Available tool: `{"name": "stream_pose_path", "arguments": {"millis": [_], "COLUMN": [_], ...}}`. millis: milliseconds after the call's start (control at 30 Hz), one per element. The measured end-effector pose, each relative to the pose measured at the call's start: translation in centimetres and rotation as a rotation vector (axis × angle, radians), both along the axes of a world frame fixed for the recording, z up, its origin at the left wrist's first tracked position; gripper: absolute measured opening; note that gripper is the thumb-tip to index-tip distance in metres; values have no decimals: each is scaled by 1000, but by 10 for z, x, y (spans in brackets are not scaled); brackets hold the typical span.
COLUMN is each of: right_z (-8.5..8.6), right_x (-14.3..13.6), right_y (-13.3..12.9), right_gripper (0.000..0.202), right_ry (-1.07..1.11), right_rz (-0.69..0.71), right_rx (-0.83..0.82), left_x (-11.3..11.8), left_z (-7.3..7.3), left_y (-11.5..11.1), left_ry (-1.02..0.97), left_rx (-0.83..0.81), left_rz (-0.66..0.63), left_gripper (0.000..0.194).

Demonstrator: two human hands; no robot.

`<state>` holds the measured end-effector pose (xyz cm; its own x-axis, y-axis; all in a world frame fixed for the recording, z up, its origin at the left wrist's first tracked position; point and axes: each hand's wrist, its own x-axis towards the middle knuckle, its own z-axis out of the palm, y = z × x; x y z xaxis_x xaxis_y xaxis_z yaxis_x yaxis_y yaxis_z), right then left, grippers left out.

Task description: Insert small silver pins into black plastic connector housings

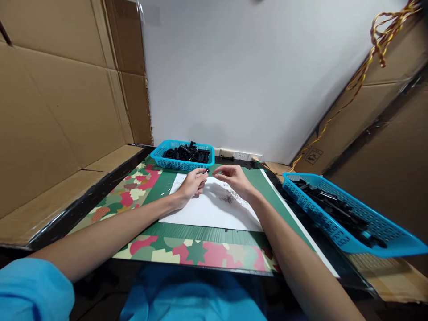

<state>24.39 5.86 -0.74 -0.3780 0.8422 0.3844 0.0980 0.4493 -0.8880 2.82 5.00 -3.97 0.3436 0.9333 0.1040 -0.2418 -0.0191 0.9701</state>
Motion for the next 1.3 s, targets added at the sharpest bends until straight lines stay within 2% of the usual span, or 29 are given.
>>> {"name": "stream_pose_path", "arguments": {"millis": [200, 400, 1100, 1300], "right_z": [4, 5, 7, 8], "right_x": [2, 3, 0, 0], "right_y": [-2, -3, -7, -8], "right_gripper": [9, 12, 14, 30], "right_ry": [-28, -33, -61, -149], "right_rz": [-12, 2, 7, -58], "right_rx": [47, 5, 65, 10], "left_x": [-4, -7, -5, -4], "left_z": [6, 10, 12, 11], "left_y": [-2, -4, -6, -7], "left_ry": [-41, -47, -52, -51], "left_rx": [-46, -81, -110, -33], "left_rz": [-131, -244, -244, -171], "left_gripper": [37, 38, 40, 39]}}
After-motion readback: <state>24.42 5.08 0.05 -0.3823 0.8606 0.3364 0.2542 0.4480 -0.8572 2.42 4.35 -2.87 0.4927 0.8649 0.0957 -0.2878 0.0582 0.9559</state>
